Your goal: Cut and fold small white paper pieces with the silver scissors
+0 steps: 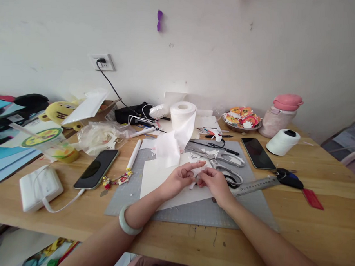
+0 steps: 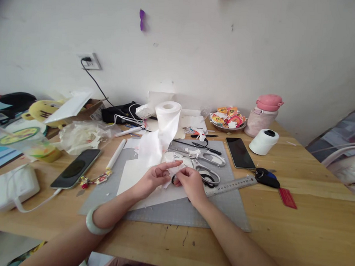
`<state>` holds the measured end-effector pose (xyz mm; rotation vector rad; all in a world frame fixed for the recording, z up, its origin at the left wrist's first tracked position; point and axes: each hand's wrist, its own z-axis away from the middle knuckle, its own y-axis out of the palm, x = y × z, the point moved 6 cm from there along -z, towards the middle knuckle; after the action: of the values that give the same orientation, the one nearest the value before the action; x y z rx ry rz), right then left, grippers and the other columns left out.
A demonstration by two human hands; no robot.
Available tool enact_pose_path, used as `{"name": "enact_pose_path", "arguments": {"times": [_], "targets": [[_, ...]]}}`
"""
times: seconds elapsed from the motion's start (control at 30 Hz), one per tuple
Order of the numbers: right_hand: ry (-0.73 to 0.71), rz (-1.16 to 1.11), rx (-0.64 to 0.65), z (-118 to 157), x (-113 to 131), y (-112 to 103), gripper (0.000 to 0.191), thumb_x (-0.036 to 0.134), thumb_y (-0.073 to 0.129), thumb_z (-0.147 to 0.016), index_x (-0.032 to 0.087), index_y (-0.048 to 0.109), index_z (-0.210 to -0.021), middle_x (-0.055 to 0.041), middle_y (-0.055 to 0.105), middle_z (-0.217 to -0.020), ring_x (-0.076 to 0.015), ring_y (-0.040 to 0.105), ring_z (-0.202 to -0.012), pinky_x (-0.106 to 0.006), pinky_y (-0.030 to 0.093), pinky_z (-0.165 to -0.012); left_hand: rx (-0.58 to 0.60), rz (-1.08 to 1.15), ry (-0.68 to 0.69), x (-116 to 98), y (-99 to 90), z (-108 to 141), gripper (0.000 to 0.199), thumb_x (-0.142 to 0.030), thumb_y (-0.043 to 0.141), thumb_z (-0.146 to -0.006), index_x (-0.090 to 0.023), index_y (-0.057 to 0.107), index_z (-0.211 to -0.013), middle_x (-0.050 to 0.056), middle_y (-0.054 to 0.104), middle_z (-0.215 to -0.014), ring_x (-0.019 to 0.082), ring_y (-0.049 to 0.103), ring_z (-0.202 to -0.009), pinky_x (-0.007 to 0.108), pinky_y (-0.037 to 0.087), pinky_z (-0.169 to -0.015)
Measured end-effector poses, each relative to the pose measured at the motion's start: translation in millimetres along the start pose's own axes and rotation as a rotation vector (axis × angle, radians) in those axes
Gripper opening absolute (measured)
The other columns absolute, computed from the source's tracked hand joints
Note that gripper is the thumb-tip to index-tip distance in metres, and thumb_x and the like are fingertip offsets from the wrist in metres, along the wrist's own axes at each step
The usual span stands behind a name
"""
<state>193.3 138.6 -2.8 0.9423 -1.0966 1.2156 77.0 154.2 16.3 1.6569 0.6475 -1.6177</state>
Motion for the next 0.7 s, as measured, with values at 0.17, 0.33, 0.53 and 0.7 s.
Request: {"name": "enact_pose_path", "arguments": {"times": [0.17, 0.33, 0.53, 0.7], "targets": [[0.014, -0.031, -0.011, -3, -4, -2, 0.011, 0.021, 0.057, -0.063, 0.018, 0.054, -0.052, 0.0034, 0.059, -0.046, -0.0113, 0.053, -0.044, -0.025, 0.041, -0.052, -0.039, 0.189, -0.009, 0, -7.4, -2, 0.054, -0.011, 0.058, -0.068, -0.018, 0.054, -0.121, -0.007, 0.045, -0.048, 0.004, 0.034, -0.043, 0.019, 0.027, -0.046], [0.044, -0.075, -0.007, -4, -6, -5, 0.011, 0.023, 0.058, -0.064, 0.018, 0.055, -0.055, 0.002, 0.06, -0.046, -0.0108, 0.053, -0.045, -0.024, 0.042, -0.053, -0.142, 0.289, 0.037, -7, -16.0, -3, 0.06, -0.01, 0.06, -0.064, -0.019, 0.052, -0.122, -0.007, 0.047, -0.051, 0.004, 0.038, -0.046, 0.018, 0.03, -0.046], [0.051, -0.177, 0.097, -2, -7, 3, 0.018, 0.034, 0.063, -0.065, 0.016, 0.06, -0.063, 0.0009, 0.06, -0.051, -0.0102, 0.052, -0.048, -0.024, 0.042, -0.053, -0.152, 0.199, 0.022, -5, -14.8, -3, 0.064, -0.01, 0.057, -0.067, -0.019, 0.044, -0.129, -0.008, 0.047, -0.048, 0.006, 0.04, -0.046, 0.02, 0.034, -0.05], [0.061, -0.334, 0.199, 3, -6, 14, 0.025, 0.038, 0.068, -0.062, 0.015, 0.063, -0.071, -0.0002, 0.06, -0.061, -0.0097, 0.052, -0.053, -0.023, 0.041, -0.053, -0.097, 0.054, 0.002, -2, -8.5, -2, 0.064, -0.016, 0.058, -0.072, -0.021, 0.039, -0.132, -0.006, 0.051, -0.052, 0.006, 0.041, -0.048, 0.02, 0.032, -0.051]]}}
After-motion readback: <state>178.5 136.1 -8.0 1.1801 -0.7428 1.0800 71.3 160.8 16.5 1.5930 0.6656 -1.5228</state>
